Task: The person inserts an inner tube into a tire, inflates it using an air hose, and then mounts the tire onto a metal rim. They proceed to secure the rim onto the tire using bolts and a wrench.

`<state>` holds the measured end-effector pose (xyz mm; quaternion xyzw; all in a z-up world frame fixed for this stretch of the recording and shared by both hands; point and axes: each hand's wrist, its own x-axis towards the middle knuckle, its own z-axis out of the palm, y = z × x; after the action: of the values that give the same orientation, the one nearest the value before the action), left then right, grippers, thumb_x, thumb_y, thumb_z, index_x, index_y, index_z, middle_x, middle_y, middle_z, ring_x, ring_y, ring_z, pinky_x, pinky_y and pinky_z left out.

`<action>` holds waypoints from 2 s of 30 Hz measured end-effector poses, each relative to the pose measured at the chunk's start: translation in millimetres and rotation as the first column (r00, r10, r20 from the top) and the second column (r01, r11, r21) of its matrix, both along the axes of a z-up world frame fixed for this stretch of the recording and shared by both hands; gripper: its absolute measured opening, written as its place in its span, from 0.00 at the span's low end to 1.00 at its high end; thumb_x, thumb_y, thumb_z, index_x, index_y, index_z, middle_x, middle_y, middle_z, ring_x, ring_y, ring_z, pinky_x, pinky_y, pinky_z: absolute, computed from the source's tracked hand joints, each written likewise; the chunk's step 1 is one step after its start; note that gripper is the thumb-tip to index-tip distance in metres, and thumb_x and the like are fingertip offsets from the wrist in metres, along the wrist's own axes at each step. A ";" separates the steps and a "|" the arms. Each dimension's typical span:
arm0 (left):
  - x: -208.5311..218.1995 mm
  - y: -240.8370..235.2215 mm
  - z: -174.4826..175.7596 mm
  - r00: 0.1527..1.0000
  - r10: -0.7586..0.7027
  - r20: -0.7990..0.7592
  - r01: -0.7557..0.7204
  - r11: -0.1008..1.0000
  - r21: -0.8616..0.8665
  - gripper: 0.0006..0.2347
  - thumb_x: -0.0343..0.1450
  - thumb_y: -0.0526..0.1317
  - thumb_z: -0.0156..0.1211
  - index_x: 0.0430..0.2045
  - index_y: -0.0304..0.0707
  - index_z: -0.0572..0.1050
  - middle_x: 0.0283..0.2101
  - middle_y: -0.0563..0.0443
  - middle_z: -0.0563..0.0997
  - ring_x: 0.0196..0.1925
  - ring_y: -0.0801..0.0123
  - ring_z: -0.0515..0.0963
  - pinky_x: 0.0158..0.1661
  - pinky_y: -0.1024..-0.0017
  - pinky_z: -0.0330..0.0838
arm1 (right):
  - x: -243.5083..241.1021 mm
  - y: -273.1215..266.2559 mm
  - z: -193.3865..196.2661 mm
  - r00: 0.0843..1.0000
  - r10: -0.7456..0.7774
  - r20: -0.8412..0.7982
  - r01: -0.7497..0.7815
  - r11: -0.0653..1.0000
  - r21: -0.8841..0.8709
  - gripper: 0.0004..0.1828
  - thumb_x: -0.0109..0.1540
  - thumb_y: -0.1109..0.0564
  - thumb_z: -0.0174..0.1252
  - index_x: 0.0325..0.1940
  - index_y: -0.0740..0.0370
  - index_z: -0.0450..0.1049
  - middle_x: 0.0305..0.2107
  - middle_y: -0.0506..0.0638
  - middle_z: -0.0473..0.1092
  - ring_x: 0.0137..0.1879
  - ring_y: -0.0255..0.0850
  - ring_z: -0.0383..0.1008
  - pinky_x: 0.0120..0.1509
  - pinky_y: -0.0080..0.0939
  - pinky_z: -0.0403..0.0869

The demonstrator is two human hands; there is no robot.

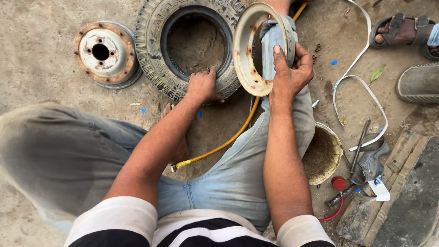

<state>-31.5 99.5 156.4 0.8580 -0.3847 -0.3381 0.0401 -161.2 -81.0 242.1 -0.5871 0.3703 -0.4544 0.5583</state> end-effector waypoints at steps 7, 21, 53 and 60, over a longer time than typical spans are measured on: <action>22.3 32.9 9.7 0.976 -0.206 -0.076 0.213 0.971 0.110 0.36 0.57 0.56 0.79 0.57 0.40 0.73 0.49 0.38 0.82 0.54 0.48 0.81 0.55 0.57 0.75 | -2.3 3.7 15.1 0.960 0.256 0.113 -0.274 0.941 0.200 0.21 0.60 0.59 0.74 0.53 0.69 0.75 0.38 0.53 0.77 0.35 0.34 0.78 0.40 0.34 0.80; 86.5 93.6 107.0 0.991 -0.060 0.120 0.052 0.996 0.070 0.11 0.70 0.43 0.65 0.39 0.38 0.82 0.37 0.37 0.85 0.43 0.48 0.85 0.47 0.54 0.79 | 32.9 45.1 -11.0 0.642 0.742 -0.193 -0.708 0.670 0.222 0.15 0.64 0.61 0.70 0.55 0.64 0.79 0.43 0.52 0.79 0.48 0.37 0.79 0.56 0.39 0.78; 115.2 82.1 69.2 0.860 -0.082 0.504 0.211 0.956 -0.204 0.15 0.60 0.39 0.76 0.38 0.35 0.82 0.29 0.40 0.84 0.30 0.56 0.85 0.29 0.59 0.80 | 39.2 51.3 -82.7 0.715 0.554 -0.427 -0.440 0.831 0.341 0.29 0.69 0.49 0.58 0.70 0.63 0.61 0.46 0.56 0.78 0.52 0.41 0.82 0.47 0.40 0.85; 119.7 82.0 75.9 0.885 -0.069 0.461 0.189 0.957 -0.219 0.12 0.65 0.38 0.74 0.39 0.35 0.82 0.31 0.39 0.84 0.32 0.53 0.85 0.31 0.57 0.80 | 35.9 51.4 -89.6 0.715 0.607 -0.346 -0.506 0.791 0.342 0.39 0.67 0.41 0.59 0.74 0.64 0.56 0.56 0.61 0.73 0.63 0.48 0.77 0.61 0.53 0.82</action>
<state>88.2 181.4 232.2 0.8724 -0.4807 -0.0800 0.0387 -125.3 -29.6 152.4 -0.6917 0.3393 -0.0749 0.6331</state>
